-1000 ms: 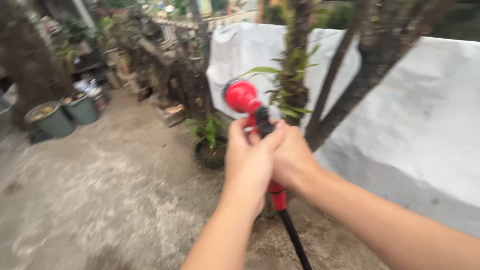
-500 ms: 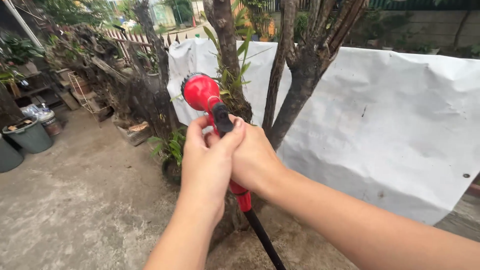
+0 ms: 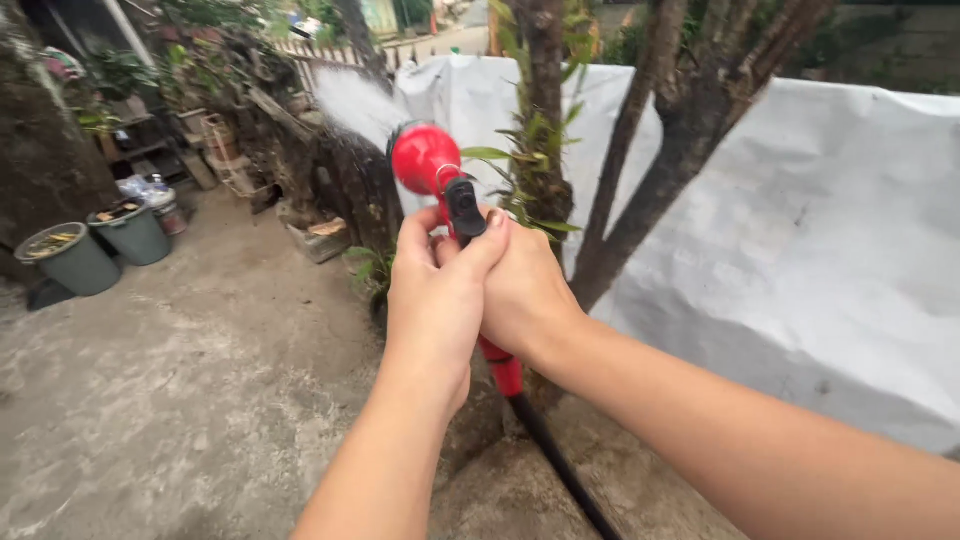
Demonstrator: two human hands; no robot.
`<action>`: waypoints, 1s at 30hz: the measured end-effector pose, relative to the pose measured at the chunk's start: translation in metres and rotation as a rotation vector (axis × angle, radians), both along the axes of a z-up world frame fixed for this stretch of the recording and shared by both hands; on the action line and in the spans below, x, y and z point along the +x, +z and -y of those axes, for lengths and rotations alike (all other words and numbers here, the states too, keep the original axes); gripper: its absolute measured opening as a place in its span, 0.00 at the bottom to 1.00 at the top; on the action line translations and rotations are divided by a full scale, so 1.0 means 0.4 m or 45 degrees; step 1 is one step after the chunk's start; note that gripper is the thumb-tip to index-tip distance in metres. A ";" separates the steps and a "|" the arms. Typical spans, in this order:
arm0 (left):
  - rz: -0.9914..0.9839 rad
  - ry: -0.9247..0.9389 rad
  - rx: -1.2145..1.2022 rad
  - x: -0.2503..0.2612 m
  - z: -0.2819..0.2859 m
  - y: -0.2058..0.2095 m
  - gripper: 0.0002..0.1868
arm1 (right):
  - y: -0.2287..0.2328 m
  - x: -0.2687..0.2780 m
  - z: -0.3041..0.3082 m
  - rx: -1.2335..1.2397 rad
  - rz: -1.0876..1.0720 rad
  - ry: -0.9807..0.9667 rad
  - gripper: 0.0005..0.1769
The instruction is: Watering plants and a decorative tree stump in an outdoor garden using a spray nozzle.
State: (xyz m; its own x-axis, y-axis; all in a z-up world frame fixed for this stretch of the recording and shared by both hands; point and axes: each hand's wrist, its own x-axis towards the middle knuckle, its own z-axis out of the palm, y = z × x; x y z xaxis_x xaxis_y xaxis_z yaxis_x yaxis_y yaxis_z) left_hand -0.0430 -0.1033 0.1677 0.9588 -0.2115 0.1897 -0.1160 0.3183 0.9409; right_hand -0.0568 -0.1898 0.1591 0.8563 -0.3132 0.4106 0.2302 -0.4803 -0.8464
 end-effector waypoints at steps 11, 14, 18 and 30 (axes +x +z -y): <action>0.090 0.113 0.126 0.048 -0.045 0.025 0.28 | 0.009 0.059 -0.048 -0.034 0.095 0.009 0.15; 0.110 0.148 0.096 0.046 -0.035 0.018 0.29 | 0.006 0.062 -0.040 -0.020 0.125 0.047 0.15; 0.102 0.117 0.081 0.032 -0.033 0.027 0.29 | 0.021 0.051 -0.035 -0.091 0.072 -0.027 0.15; 0.076 0.127 0.236 0.005 0.008 0.001 0.31 | -0.047 0.038 0.015 -0.052 0.016 -0.113 0.15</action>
